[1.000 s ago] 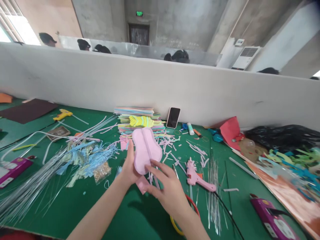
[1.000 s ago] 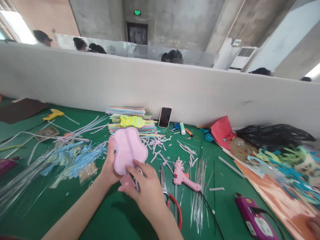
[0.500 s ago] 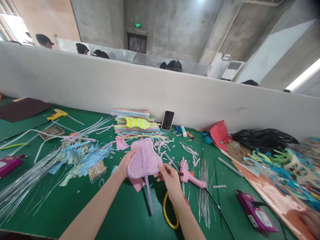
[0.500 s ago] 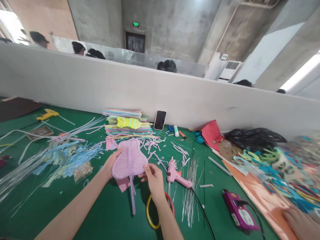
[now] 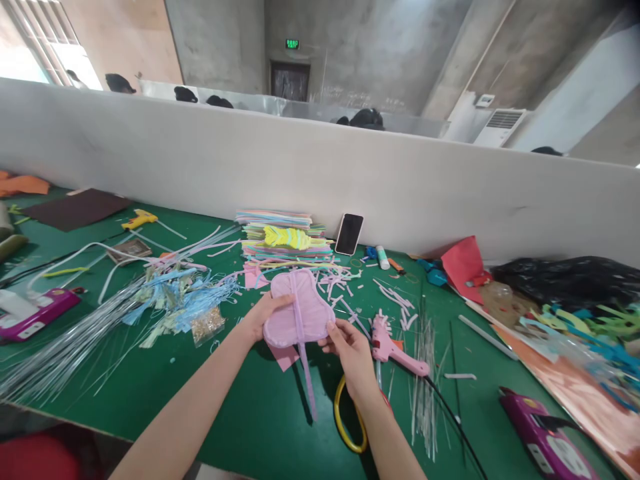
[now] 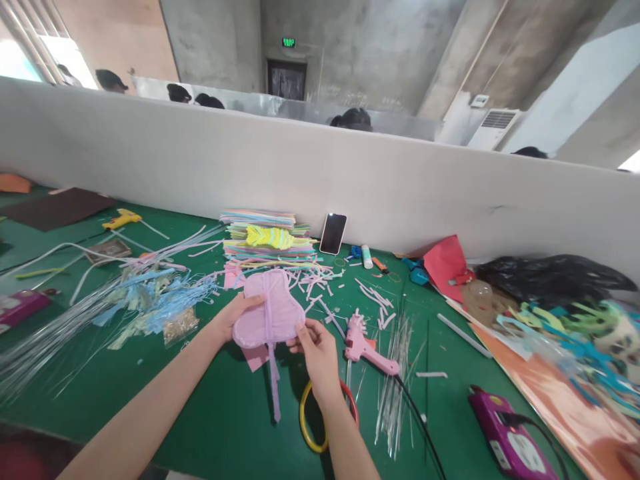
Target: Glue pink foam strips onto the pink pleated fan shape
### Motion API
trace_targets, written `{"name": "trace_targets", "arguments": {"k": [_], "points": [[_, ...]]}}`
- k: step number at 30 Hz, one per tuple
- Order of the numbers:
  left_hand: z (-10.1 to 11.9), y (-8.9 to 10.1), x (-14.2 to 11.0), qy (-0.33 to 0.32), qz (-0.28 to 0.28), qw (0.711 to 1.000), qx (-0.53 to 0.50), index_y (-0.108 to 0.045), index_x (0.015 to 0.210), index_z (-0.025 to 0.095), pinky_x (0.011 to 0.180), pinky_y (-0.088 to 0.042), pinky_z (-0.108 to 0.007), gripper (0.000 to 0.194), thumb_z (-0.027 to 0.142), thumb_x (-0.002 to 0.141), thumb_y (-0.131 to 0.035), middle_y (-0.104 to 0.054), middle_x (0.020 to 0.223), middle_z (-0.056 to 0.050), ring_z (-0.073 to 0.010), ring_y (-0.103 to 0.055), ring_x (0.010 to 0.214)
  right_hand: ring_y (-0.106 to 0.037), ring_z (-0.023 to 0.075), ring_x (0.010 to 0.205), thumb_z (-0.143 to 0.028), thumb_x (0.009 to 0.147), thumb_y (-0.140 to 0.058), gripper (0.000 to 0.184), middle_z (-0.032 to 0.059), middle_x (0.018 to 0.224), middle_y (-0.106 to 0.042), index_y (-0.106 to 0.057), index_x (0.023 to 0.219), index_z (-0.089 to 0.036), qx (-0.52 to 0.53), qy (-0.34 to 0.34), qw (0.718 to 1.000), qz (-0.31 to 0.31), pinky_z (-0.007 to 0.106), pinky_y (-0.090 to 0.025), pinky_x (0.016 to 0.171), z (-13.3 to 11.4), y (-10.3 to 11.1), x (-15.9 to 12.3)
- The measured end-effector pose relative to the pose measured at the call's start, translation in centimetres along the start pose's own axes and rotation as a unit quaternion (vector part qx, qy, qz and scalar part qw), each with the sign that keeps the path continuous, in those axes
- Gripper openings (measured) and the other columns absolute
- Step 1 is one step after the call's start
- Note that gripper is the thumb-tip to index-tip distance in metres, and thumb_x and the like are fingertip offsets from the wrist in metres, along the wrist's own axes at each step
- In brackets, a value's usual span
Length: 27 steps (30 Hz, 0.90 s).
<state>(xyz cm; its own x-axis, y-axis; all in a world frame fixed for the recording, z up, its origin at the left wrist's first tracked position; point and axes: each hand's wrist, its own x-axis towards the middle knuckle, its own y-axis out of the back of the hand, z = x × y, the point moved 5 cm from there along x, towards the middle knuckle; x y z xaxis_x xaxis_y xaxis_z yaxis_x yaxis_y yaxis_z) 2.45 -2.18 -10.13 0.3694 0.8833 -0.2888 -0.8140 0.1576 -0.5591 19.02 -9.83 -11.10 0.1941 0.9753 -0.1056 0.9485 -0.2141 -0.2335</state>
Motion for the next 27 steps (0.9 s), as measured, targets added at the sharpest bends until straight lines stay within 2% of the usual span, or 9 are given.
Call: {"name": "trace_targets", "arguments": {"k": [4, 9, 11, 14, 16, 19, 22, 27], "points": [[0.4, 0.0, -0.5, -0.051, 0.014, 0.998, 0.037, -0.068, 0.09, 0.011, 0.066, -0.056, -0.035, 0.038, 0.017, 0.057, -0.085, -0.075, 0.078, -0.009, -0.0228, -0.069, 0.065, -0.047, 0.0076, 0.05, -0.042, 0.065, -0.079, 0.035, -0.0035, 0.063, -0.061, -0.068, 0.086, -0.017, -0.004, -0.007, 1.0, -0.015, 0.019, -0.037, 0.043, 0.0, -0.8, -0.5], [0.2, -1.4, -1.2, -0.091, 0.018, 0.993, 0.068, -0.068, 0.094, 0.011, 0.07, -0.056, -0.036, 0.046, 0.025, 0.055, -0.087, -0.075, 0.087, -0.012, -0.0255, -0.071, 0.075, -0.042, 0.0068, 0.046, -0.039, 0.065, -0.08, 0.029, -0.0033, 0.053, -0.058, -0.069, 0.071, -0.013, -0.001, -0.047, 0.999, -0.007, 0.021, -0.037, 0.045, 0.6, -1.2, -1.0], [0.1, -2.0, -1.4, -0.102, 0.021, 0.991, 0.083, -0.067, 0.101, 0.012, 0.074, -0.055, -0.037, 0.052, 0.028, 0.056, -0.087, -0.075, 0.093, -0.013, -0.0276, -0.07, 0.083, -0.049, 0.0096, 0.049, -0.038, 0.064, -0.08, 0.03, -0.0012, 0.057, -0.063, -0.071, 0.076, -0.012, 0.016, -0.06, 0.998, -0.007, 0.024, -0.042, 0.049, 0.8, -1.2, -1.0], [0.2, -2.7, -1.7, -0.115, 0.026, 0.987, 0.107, -0.066, 0.108, 0.014, 0.082, -0.054, -0.037, 0.056, 0.029, 0.058, -0.086, -0.073, 0.106, -0.012, -0.028, -0.068, 0.096, -0.063, 0.018, 0.068, -0.038, 0.063, -0.08, 0.038, 0.0051, 0.077, -0.073, -0.073, 0.091, -0.013, 0.053, -0.067, 0.996, -0.009, 0.032, -0.051, 0.068, 0.8, -1.4, -1.0], [0.4, -2.9, -2.0, -0.108, 0.021, 0.986, 0.122, -0.067, 0.108, 0.014, 0.084, -0.054, -0.037, 0.055, 0.026, 0.057, -0.086, -0.072, 0.108, -0.011, -0.0285, -0.067, 0.099, -0.066, 0.0218, 0.081, -0.038, 0.063, -0.081, 0.044, 0.0078, 0.09, -0.074, -0.072, 0.098, -0.013, 0.075, -0.07, 0.995, -0.009, 0.036, -0.051, 0.08, 0.7, -1.6, -1.1], [0.6, -3.3, -2.4, -0.071, -0.001, 0.987, 0.141, -0.069, 0.105, 0.011, 0.08, -0.055, -0.039, 0.056, 0.021, 0.054, -0.087, -0.075, 0.099, -0.012, -0.0306, -0.068, 0.095, -0.067, 0.023, 0.088, -0.037, 0.065, -0.08, 0.049, 0.0087, 0.099, -0.074, -0.07, 0.106, -0.014, 0.095, -0.079, 0.992, -0.012, 0.037, -0.051, 0.085, 0.5, -2.2, -1.3], [0.9, -3.4, -2.8, -0.063, 0.005, 0.987, 0.146, -0.069, 0.104, 0.013, 0.078, -0.055, -0.035, 0.054, 0.018, 0.053, -0.087, -0.076, 0.095, -0.009, -0.0273, -0.069, 0.091, -0.068, 0.0217, 0.087, -0.038, 0.066, -0.08, 0.046, 0.0074, 0.1, -0.074, -0.07, 0.105, -0.015, 0.094, -0.093, 0.991, -0.012, 0.034, -0.052, 0.082, 0.6, -2.4, -1.6], [0.7, -2.8, -2.4, -0.041, 0.045, 0.988, 0.143, -0.071, 0.097, 0.012, 0.071, -0.056, -0.033, 0.045, 0.022, 0.055, -0.086, -0.076, 0.088, -0.009, -0.025, -0.07, 0.082, -0.066, 0.0168, 0.074, -0.037, 0.066, -0.08, 0.044, 0.0045, 0.088, -0.075, -0.071, 0.102, -0.014, 0.071, -0.116, 0.991, -0.007, 0.028, -0.052, 0.069, 1.3, -2.0, -1.5]]}}
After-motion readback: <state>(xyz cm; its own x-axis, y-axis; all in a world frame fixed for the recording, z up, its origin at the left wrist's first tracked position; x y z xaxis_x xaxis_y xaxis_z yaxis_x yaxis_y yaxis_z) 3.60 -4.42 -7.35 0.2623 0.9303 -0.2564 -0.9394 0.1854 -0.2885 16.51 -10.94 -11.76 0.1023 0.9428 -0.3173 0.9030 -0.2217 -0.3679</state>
